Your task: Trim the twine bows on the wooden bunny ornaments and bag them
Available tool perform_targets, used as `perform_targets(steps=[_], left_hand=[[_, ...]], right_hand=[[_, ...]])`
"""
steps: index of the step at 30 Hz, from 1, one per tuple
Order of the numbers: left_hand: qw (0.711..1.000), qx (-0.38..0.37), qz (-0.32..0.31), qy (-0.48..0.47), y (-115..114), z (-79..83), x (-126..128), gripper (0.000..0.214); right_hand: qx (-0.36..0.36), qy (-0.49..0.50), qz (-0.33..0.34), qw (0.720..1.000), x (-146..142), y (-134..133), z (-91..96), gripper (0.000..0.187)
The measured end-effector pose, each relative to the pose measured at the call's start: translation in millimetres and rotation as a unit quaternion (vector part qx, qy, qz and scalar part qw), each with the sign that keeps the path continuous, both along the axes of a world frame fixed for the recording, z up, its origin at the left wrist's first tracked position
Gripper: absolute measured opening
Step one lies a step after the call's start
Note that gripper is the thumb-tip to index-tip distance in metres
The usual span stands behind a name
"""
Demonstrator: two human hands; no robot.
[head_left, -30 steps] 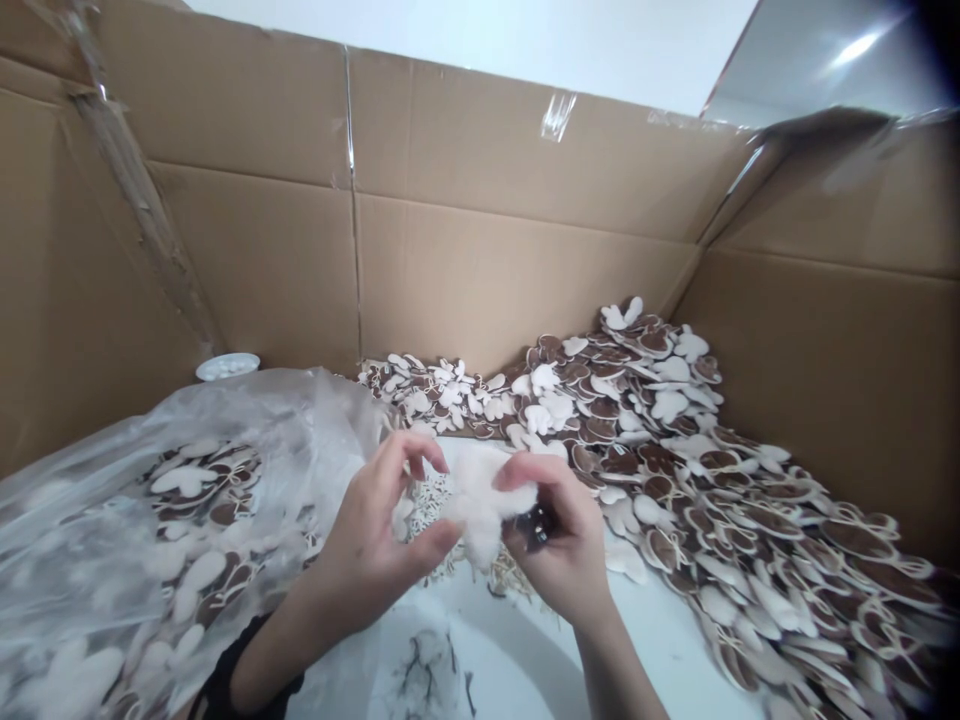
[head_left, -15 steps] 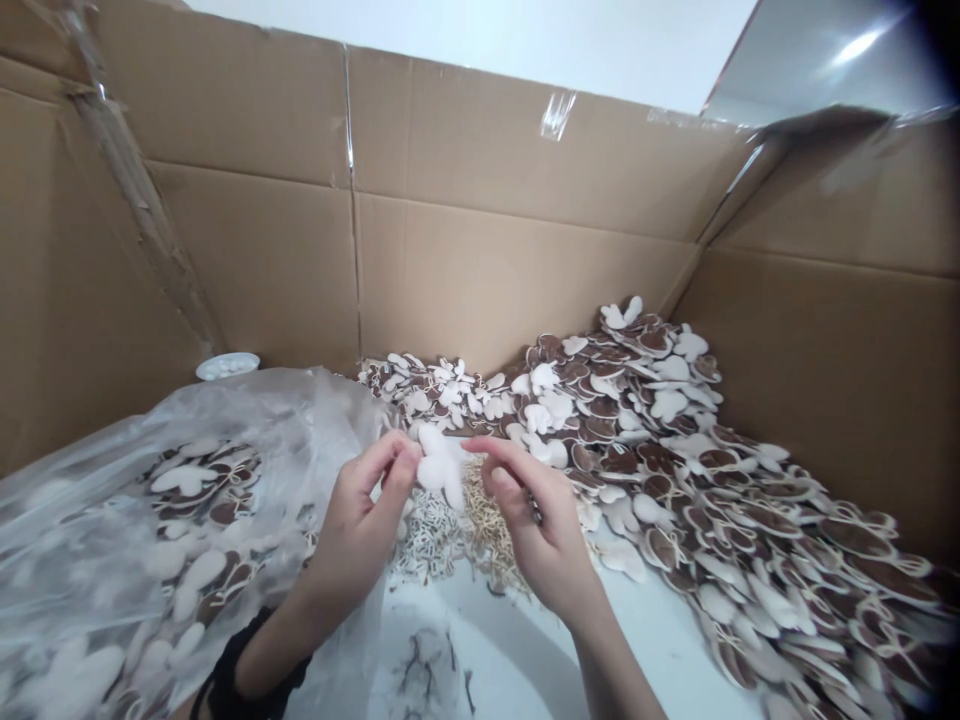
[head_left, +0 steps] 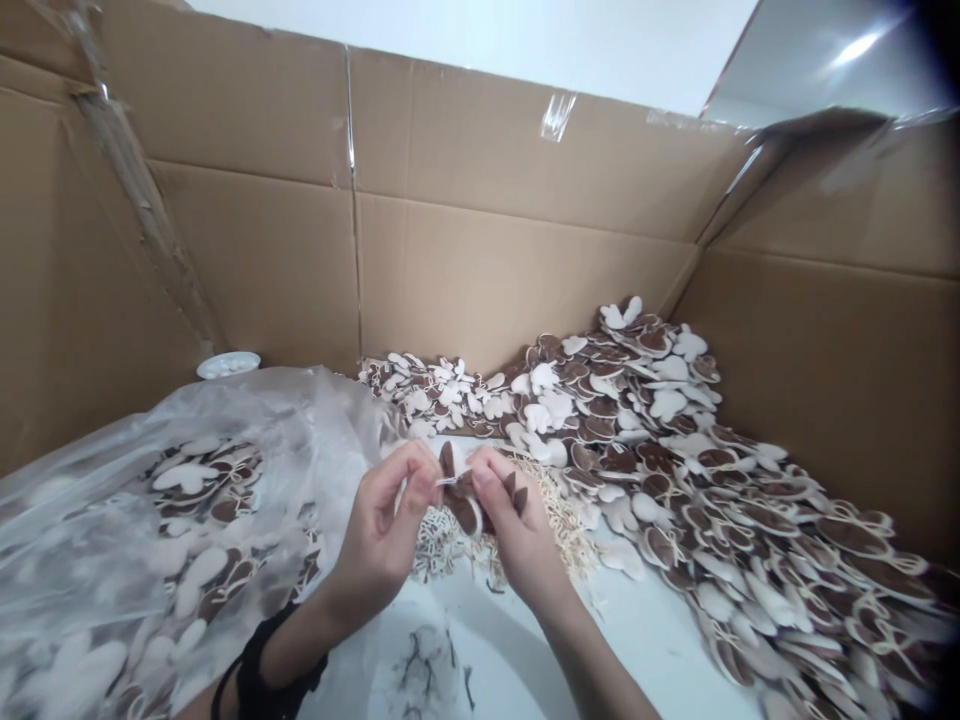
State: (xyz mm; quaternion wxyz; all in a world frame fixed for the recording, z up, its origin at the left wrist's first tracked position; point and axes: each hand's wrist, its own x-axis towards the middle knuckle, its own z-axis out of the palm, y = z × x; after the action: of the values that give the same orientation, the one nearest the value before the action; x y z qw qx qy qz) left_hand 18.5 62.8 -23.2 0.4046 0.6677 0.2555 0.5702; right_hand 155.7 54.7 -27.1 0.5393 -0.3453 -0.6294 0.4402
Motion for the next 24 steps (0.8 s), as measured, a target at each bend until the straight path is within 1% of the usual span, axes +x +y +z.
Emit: perform_targets(steps=[1,3,6,8,11,13,14,17,18,20,22,23,24], left_hand=[[1.0,0.012,0.007,-0.011,-0.8,-1.5,0.7,0.028],[0.999,0.023,0.016,-0.031,-2.4,-4.4,1.7,0.028],[0.998,0.01,-0.005,-0.065,-3.0,-7.9,2.9,0.028],[0.996,0.008,-0.022,-0.09,-1.8,-9.3,4.6,0.029],[0.995,0.038,-0.015,-0.092,-2.6,-10.6,7.7,0.029],[0.994,0.089,0.003,-0.056,-9.4,-11.1,8.0,0.029],[0.991,0.128,0.014,-0.039,-15.2,-10.8,6.9,0.028],[0.963,0.268,0.028,0.01,-35.9,-5.2,-2.1,0.029],[0.952,0.301,0.022,0.046,-41.1,-1.0,-6.5,0.03],[0.932,0.324,-0.008,0.16,-44.2,10.2,-15.3,0.028],[0.901,0.296,-0.075,0.307,-37.5,22.0,-22.1,0.02],[0.877,0.278,-0.108,0.376,-31.9,26.5,-24.2,0.017],[0.854,0.262,-0.125,0.431,-26.0,29.6,-25.6,0.016]], right_hand=[[-0.023,0.029,0.002,0.999,-2.0,0.6,-2.0,0.036],[-0.044,0.071,0.006,0.997,-5.7,1.1,-5.7,0.036],[-0.051,0.129,0.022,0.99,-9.3,-1.1,-9.4,0.036],[-0.073,0.173,0.02,0.982,-11.1,-4.5,-10.1,0.034],[-0.157,0.225,-0.008,0.961,-13.5,-8.3,-8.1,0.031],[-0.202,0.249,-0.021,0.947,-12.2,-5.7,-4.3,0.035],[-0.205,0.26,-0.028,0.943,-9.5,-2.0,-1.9,0.036],[-0.155,0.3,-0.08,0.938,7.9,14.7,6.4,0.035],[-0.136,0.309,-0.106,0.935,15.9,20.0,9.0,0.036],[-0.123,0.306,-0.119,0.936,31.1,26.5,13.3,0.038],[-0.13,0.287,-0.099,0.944,41.6,26.6,15.8,0.038],[-0.135,0.273,-0.082,0.949,44.4,25.1,16.3,0.037],[-0.138,0.258,-0.066,0.954,45.7,23.1,16.3,0.036]])
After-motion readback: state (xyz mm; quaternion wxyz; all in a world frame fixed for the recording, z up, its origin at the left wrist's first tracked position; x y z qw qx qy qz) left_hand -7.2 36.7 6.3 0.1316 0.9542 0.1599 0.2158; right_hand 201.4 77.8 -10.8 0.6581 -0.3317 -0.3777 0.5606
